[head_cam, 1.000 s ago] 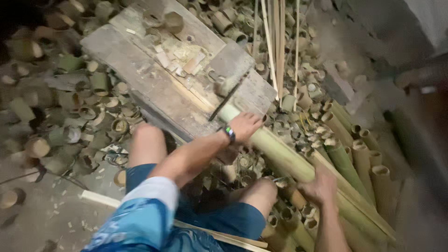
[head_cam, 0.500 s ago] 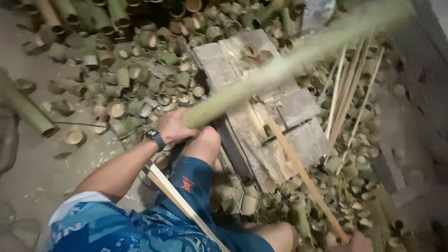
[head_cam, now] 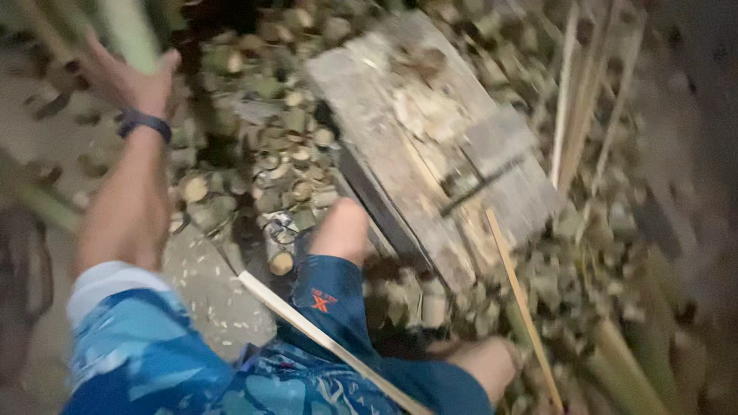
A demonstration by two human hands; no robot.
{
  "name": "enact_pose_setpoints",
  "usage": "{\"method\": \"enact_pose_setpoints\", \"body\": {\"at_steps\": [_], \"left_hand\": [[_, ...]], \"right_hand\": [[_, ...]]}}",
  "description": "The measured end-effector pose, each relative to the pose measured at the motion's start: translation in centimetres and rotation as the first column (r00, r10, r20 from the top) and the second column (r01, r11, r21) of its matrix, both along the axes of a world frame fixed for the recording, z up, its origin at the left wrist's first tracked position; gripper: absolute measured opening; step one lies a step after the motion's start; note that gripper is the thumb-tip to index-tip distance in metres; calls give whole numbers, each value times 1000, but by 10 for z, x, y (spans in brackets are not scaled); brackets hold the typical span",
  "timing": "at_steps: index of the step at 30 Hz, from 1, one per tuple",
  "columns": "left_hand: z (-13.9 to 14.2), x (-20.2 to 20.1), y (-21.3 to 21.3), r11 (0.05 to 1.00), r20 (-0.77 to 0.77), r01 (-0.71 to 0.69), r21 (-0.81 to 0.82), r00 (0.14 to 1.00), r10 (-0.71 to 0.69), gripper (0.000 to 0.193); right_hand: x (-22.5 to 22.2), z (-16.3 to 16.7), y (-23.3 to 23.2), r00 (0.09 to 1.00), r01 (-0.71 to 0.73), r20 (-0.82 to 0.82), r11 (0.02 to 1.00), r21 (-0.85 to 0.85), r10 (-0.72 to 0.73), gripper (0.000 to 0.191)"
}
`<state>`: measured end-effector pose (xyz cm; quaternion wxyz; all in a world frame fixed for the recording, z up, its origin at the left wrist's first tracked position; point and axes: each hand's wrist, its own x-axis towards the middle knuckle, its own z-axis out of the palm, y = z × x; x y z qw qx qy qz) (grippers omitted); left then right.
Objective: The person sits on the floor and splits bamboo culms into strips by pressing them against a fixed blade set in a low wooden bench, then places the split strips onto a large pile beside them and reaches for the next culm.
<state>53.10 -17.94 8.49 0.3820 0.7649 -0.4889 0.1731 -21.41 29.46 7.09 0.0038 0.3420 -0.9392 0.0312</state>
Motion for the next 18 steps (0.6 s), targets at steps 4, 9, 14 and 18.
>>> {"method": "enact_pose_setpoints", "body": {"at_steps": [4, 9, 14, 18], "left_hand": [[16, -113, -51, 665, -98, 747, -4, 661, -744, 40], [-29, -327, -17, 297, -780, 939, 175, 317, -540, 45], [-52, -411, 13, -86, -943, 957, 278, 255, -212, 37], [-27, -401, -19, 176, -866, 938, 297, 343, -365, 31]], "right_hand": [[30, -6, 53, 993, 98, 68, 991, -86, -92, 36], [66, -16, 117, 973, 225, -43, 971, -78, -229, 33], [69, -18, 191, 930, 366, -29, 929, -51, -367, 31], [95, -15, 238, 888, 457, 41, 866, -202, -459, 22]]}}
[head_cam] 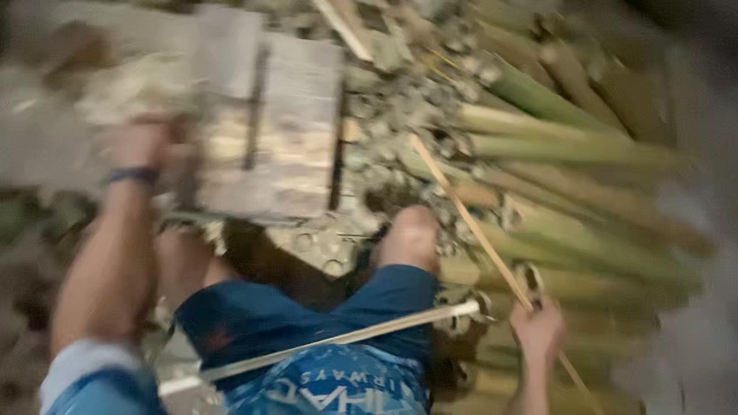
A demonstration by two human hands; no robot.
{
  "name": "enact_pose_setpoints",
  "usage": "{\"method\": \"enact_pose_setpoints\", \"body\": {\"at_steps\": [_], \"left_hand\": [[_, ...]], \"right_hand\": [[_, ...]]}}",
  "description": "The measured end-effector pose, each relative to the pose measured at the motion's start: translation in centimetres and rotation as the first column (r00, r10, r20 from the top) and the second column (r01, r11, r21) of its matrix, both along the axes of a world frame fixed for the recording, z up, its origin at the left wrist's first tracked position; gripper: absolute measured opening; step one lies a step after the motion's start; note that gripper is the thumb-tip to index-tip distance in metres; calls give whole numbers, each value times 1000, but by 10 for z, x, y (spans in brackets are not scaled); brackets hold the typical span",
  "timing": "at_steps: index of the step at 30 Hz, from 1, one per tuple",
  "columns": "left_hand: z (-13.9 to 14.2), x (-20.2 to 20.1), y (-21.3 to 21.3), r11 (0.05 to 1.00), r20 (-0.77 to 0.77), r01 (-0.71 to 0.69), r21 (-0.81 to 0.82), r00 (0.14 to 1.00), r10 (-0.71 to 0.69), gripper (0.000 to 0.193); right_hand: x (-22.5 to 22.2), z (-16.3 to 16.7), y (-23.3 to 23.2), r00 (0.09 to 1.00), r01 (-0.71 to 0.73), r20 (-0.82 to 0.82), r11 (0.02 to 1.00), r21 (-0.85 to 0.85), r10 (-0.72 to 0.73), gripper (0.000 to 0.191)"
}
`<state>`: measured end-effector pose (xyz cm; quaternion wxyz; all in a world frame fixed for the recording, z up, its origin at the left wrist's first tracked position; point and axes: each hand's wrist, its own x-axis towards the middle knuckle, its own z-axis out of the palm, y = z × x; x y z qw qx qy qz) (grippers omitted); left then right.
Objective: The person sits on the floor and splits bamboo culms into strips by pressing them against a fixed blade set in a low wooden bench, then places the split strips onto a large pile beside them and reaches for the next culm.
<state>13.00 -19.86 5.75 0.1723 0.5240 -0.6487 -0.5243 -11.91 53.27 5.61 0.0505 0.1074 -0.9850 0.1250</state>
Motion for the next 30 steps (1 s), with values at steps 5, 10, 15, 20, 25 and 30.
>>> {"method": "enact_pose_setpoints", "body": {"at_steps": [5, 10, 15, 20, 25, 30], "left_hand": [[16, -48, 21, 634, -263, -41, -772, 929, -261, 43], [-4, -195, 151, 661, -60, 551, -509, 743, -666, 38], [-34, -335, 279, 541, -27, 729, -418, 586, -810, 54], [-65, -413, 325, 156, 317, 701, -696, 495, -809, 88], [-64, -459, 353, -32, 671, 873, -487, 350, -654, 97], [-41, -438, 377, 127, 420, 988, 87, 79, -904, 62]], "right_hand": [[17, 17, -8, 947, 251, 235, 962, -111, -220, 32], [20, 30, -37, 969, 246, 135, 833, -496, -206, 34], [28, 37, -7, 922, 388, 153, 842, -374, -357, 29], [54, 22, 35, 912, 408, 149, 802, -436, -383, 27], [80, 2, 56, 782, 622, 405, 552, -555, -474, 26], [59, 25, 53, 966, 235, 18, 847, -476, -258, 26]]}}
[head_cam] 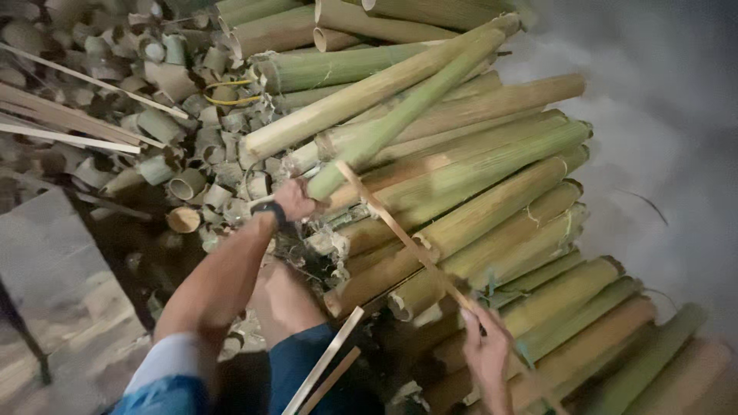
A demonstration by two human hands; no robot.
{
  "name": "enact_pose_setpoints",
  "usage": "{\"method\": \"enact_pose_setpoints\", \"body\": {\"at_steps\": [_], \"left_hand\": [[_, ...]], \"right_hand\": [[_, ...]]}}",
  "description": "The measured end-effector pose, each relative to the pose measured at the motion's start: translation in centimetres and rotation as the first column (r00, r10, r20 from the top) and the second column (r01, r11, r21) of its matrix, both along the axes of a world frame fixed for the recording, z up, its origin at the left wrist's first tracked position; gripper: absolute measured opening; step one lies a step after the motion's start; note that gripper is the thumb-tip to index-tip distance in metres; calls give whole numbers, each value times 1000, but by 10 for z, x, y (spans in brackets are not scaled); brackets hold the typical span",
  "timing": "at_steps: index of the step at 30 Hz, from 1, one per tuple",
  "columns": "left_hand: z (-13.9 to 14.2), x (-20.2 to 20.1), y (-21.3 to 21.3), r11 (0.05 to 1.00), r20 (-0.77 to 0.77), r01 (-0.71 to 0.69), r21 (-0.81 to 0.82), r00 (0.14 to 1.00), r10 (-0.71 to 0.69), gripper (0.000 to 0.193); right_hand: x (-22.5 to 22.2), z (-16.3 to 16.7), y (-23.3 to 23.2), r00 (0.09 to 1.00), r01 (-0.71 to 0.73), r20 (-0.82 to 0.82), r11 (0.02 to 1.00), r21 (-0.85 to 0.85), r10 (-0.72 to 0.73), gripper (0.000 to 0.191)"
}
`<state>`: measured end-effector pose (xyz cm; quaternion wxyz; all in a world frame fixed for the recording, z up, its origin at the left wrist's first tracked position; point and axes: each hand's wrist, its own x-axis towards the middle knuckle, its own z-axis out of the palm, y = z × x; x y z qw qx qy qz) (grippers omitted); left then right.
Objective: The person sits on the floor and splits bamboo culms into strips by pressing them against a fixed blade set in a low wooden bench, then places the split strips onto a large pile beside them and reaches for the next culm.
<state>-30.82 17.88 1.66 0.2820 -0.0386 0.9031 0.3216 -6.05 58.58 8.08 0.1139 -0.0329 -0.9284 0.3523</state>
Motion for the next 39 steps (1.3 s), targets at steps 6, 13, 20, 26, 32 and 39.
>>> {"method": "enact_pose_setpoints", "body": {"at_steps": [6, 13, 20, 26, 32, 39], "left_hand": [[58, 132, -82, 925, 10, -105, 366, 994, 109, 49], [100, 346, -192, 951, -123, -246, 186, 955, 271, 76], [61, 459, -223, 895, -484, -372, 246, 753, 446, 54], [21, 492, -226, 654, -324, -577, 489, 576, 750, 22], [17, 488, -217, 546, -331, -698, 463, 435, 837, 21], [51, 436, -201, 657, -580, -611, 441, 365, 728, 39]], "right_hand": [[-55, 46, -56, 984, -179, 11, 984, -24, 179, 35], [-104, 48, -151, 678, -639, -252, 723, 263, 691, 30], [-119, -20, -212, 400, -900, -104, 412, 140, 910, 25], [-107, -28, -216, 461, -881, -48, 463, 98, 886, 25], [-95, -36, -212, 407, -870, -42, 402, 285, 912, 56], [-119, -58, -220, 489, -790, 308, 264, 553, 816, 54]]}}
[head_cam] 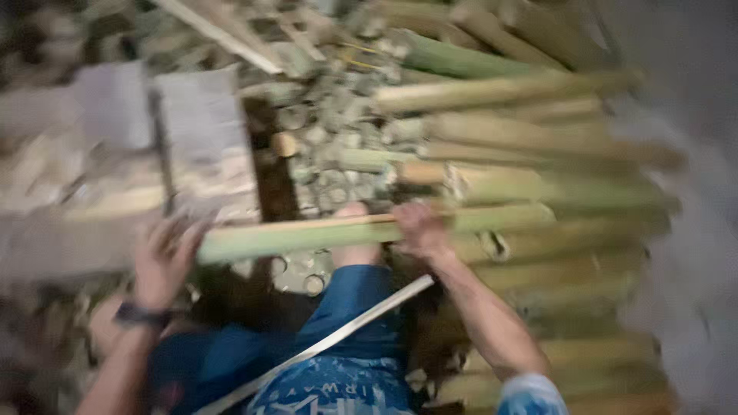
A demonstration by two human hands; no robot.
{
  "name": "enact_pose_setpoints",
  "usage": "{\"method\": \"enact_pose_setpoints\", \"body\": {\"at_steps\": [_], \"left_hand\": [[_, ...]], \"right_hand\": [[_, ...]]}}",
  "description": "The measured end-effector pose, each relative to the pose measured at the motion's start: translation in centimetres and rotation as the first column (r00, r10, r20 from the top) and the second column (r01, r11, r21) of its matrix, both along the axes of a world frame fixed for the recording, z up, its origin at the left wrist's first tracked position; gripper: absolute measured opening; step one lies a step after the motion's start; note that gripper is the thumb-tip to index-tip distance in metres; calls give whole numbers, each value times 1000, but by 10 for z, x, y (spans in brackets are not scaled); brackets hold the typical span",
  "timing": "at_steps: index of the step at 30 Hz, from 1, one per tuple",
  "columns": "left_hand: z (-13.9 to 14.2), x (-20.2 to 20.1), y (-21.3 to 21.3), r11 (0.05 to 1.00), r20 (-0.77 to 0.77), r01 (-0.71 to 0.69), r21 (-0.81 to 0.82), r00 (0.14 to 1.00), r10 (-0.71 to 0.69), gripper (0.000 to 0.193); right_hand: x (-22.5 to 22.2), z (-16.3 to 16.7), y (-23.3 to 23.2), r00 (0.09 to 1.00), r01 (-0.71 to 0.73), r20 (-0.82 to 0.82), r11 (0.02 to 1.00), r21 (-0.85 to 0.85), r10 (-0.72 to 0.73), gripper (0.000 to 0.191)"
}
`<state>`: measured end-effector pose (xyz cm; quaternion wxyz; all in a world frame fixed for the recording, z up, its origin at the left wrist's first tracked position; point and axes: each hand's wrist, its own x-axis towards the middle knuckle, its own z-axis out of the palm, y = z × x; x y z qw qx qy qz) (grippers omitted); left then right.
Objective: The person sits on the floor and splits bamboo culms into strips by pressing them against a fixed blade set in a low wooden bench, then places the split strips onto a large pile beside them and reaches for the next culm.
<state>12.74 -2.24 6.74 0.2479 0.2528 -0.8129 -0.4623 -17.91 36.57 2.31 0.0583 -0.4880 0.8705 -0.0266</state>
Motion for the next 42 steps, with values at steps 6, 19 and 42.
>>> {"method": "enact_pose_setpoints", "body": {"at_steps": [6, 19, 42], "left_hand": [[0, -96, 40, 739, 225, 375, -559, 927, -300, 73], [-57, -137, 5, 726, 103, 65, -684, 995, 8, 84], [-54, -162, 0, 679, 22, -66, -731, 993, 120, 71]], "right_hand": [[-37, 31, -54, 994, -44, -109, 992, -115, 32, 67], [-54, 79, -165, 997, 40, -70, 986, 164, -29, 35], [-87, 99, -200, 979, 192, -34, 849, 493, -202, 72]]}}
